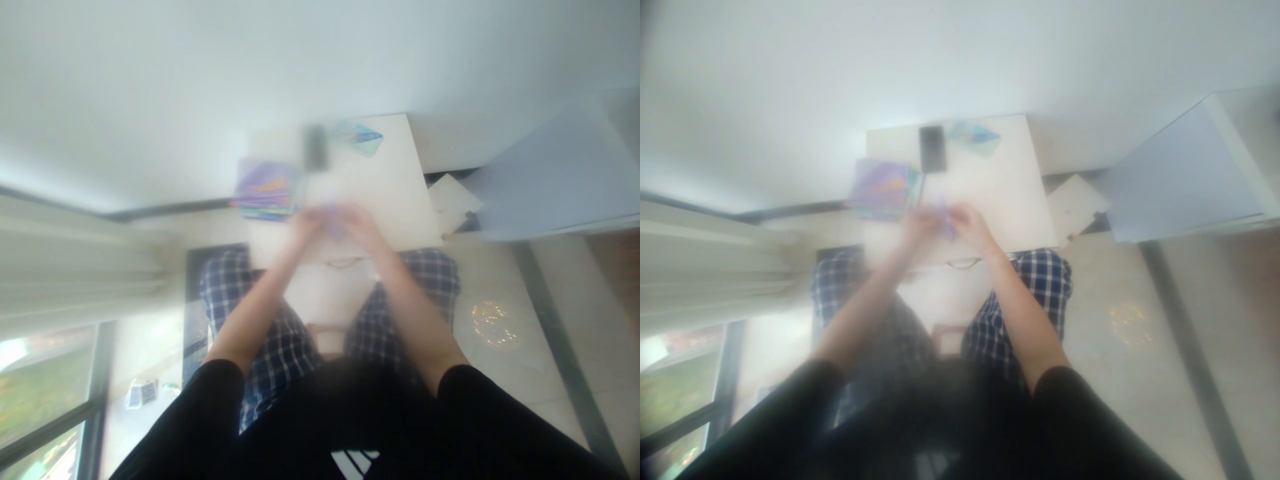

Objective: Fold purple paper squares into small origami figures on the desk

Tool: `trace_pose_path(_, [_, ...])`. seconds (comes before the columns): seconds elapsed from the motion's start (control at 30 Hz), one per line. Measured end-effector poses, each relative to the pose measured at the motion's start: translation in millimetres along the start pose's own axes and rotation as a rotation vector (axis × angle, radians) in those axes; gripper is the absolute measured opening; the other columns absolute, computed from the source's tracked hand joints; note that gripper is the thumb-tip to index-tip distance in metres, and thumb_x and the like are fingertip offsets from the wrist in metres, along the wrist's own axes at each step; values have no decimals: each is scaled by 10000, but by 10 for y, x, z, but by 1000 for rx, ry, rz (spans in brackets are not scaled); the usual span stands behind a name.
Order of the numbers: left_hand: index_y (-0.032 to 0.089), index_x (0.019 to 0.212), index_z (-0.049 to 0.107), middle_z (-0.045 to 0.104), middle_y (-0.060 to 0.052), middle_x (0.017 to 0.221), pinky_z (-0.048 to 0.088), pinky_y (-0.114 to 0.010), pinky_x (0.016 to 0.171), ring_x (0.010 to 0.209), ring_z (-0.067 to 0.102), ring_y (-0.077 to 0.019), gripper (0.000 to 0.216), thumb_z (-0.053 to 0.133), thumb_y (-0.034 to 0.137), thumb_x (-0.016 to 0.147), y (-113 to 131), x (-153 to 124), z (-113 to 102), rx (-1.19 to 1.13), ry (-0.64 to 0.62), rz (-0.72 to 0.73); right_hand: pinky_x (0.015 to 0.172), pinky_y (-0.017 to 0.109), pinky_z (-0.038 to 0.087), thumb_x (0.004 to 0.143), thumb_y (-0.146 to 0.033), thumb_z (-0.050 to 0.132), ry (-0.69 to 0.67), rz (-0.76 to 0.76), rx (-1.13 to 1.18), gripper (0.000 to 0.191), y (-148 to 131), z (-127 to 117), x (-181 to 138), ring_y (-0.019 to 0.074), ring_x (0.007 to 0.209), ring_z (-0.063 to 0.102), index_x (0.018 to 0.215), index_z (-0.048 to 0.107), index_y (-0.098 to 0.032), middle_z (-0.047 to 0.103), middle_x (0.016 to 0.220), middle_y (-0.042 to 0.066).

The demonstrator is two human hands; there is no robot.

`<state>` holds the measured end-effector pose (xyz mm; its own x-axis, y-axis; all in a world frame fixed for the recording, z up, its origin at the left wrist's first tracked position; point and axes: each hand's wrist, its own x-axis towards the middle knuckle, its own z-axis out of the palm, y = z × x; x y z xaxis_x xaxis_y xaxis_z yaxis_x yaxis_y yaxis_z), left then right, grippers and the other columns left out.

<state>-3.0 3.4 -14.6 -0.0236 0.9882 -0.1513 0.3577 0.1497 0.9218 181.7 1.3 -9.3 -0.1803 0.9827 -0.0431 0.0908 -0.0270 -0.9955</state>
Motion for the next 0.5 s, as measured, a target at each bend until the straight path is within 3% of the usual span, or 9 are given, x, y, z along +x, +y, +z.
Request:
trace_pose_path(0.3, [160,839,779,784,-89,875,570,-360,818,889,737,-263,162,695,281,771,15,-38,31,5,18,-30,1008,457,532,596,-532,849,40,78,92,517,3,32,-12,266,1001,721,973,714,-205,775,1029,78])
trace_pose_path(0.5, [157,763,767,770,-81,787,570,-352,770,839,733,-264,137,692,272,762,83,-51,17,40,23,-66,1059,469,499,620,-569,832,24,64,16,536,5,18,-13,281,1064,709,994,734,-198,773,1067,100])
